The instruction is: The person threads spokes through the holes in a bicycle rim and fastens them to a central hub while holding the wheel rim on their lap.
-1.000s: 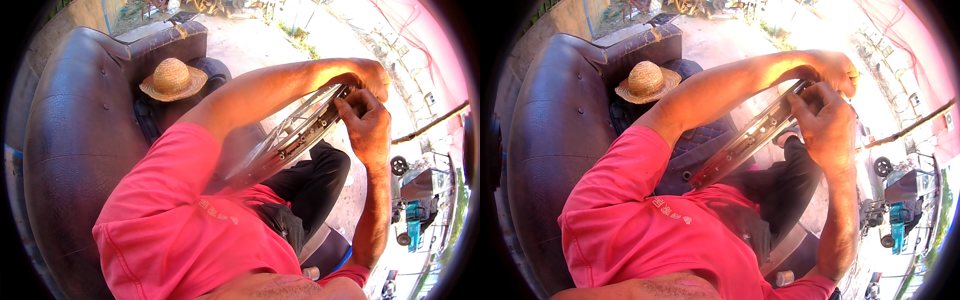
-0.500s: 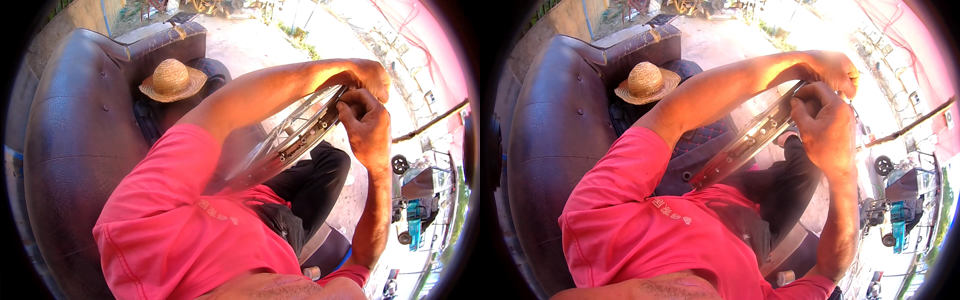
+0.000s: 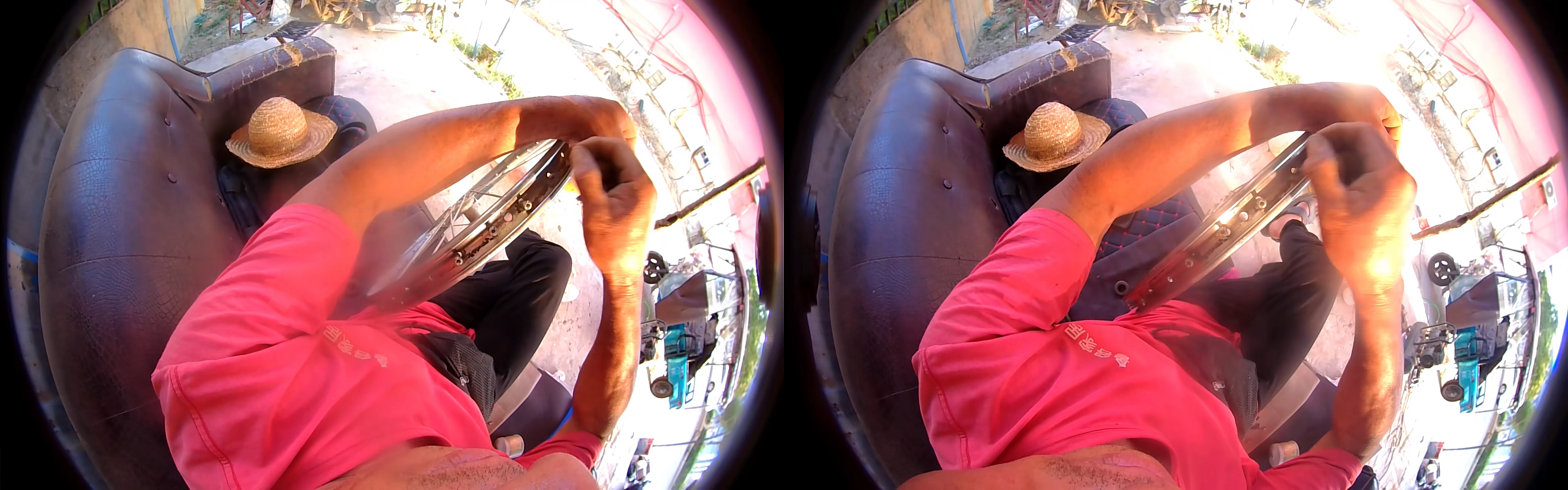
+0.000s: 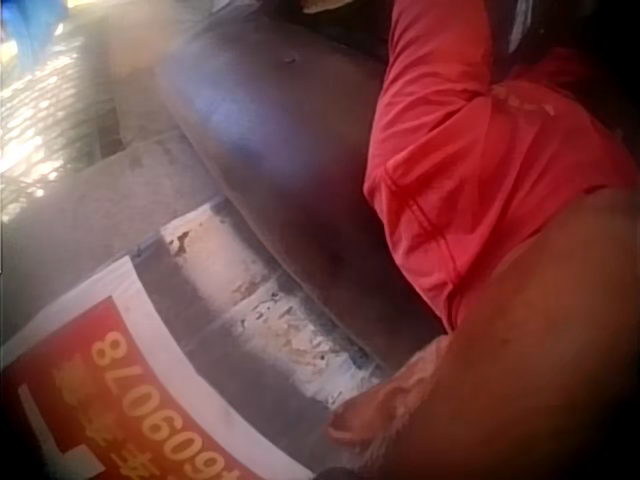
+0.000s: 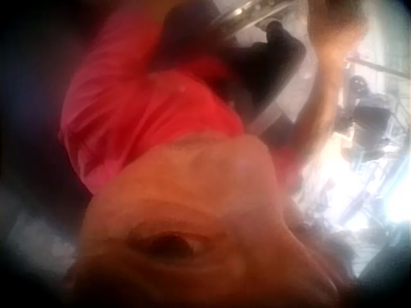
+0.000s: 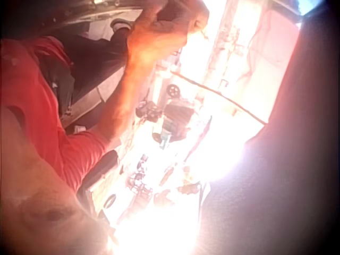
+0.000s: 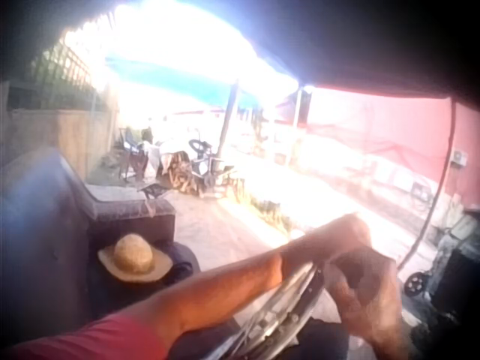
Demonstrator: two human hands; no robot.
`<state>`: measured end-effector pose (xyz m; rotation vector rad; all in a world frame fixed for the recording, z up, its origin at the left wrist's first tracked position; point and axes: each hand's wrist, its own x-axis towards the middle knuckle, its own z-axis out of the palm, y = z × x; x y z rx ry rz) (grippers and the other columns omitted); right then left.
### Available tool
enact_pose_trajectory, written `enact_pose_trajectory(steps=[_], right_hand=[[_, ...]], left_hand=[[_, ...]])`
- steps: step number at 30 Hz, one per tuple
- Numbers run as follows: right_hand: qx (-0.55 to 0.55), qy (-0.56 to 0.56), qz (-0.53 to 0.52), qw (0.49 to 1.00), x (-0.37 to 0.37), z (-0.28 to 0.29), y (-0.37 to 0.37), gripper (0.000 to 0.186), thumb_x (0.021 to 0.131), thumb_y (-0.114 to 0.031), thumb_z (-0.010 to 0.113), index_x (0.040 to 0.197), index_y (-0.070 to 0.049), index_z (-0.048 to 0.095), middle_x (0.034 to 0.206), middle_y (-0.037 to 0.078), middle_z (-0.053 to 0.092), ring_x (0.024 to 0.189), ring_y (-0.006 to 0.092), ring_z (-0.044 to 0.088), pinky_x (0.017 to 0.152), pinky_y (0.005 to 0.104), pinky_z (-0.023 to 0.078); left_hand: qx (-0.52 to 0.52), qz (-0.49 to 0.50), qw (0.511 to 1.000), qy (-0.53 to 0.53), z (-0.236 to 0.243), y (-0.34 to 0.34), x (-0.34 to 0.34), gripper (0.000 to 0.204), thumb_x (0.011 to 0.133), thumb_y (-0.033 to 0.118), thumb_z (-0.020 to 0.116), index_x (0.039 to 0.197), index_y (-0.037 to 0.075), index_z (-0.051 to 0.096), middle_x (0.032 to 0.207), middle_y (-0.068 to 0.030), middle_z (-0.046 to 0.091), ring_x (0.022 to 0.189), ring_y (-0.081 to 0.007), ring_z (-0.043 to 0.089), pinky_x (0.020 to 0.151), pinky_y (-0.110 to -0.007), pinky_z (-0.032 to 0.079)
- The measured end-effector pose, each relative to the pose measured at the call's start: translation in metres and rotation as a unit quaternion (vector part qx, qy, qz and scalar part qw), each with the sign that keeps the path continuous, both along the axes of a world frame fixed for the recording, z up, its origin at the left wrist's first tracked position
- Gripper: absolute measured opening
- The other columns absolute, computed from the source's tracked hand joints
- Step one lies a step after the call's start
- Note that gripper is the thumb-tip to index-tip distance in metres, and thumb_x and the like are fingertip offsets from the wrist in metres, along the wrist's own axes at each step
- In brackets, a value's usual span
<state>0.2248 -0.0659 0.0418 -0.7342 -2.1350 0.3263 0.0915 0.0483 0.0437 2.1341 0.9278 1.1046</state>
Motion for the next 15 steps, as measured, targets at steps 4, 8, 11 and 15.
enact_pose_trajectory(steps=[4, 8, 11, 15], right_hand=[[-0.294, 0.229, 0.084, 0.924, 0.032, 0.006, 0.027, 0.029, 0.098, -0.026, 0.052, 0.101, 0.000, 0.065, 0.077, 0.001, 0.058, 0.066, 0.0100, 0.050, 0.059, 0.0232, 0.039], [-0.509, 0.345, 0.215, 0.759, 0.071, -0.015, 0.063, 0.025, 0.098, -0.022, 0.044, 0.102, -0.004, 0.061, 0.089, 0.007, 0.062, 0.059, 0.0127, 0.043, 0.048, 0.0238, 0.032], [-0.534, 0.367, 0.213, 0.731, 0.083, -0.028, 0.070, 0.021, 0.095, -0.020, 0.048, 0.101, -0.005, 0.061, 0.091, 0.007, 0.062, 0.058, 0.0130, 0.041, 0.046, 0.0234, 0.032], [-0.566, 0.417, 0.202, 0.682, 0.079, -0.038, 0.073, 0.024, 0.096, -0.022, 0.049, 0.104, -0.003, 0.060, 0.093, 0.008, 0.060, 0.064, 0.0127, 0.043, 0.047, 0.0231, 0.033]], left_hand=[[0.041, 0.022, 0.999, 0.020, 0.000, 0.002, 0.006, 0.024, 0.075, 0.025, 0.074, 0.090, 0.006, 0.073, 0.084, -0.0044, 0.072, 0.078, -0.0154, 0.065, 0.071, -0.031, 0.050], [0.022, 0.008, 0.999, 0.022, 0.003, -0.008, 0.007, 0.020, 0.077, 0.024, 0.074, 0.088, 0.008, 0.074, 0.084, -0.0047, 0.074, 0.079, -0.0142, 0.068, 0.073, -0.030, 0.051], [0.004, -0.014, 1.000, 0.000, 0.002, -0.011, 0.008, 0.022, 0.078, 0.022, 0.073, 0.089, 0.003, 0.072, 0.087, -0.0073, 0.075, 0.080, -0.0143, 0.069, 0.074, -0.029, 0.052], [0.024, -0.069, 0.997, 0.004, -0.002, -0.014, 0.009, 0.020, 0.078, 0.021, 0.072, 0.089, 0.004, 0.072, 0.086, -0.0063, 0.075, 0.081, -0.0132, 0.069, 0.074, -0.029, 0.052]])
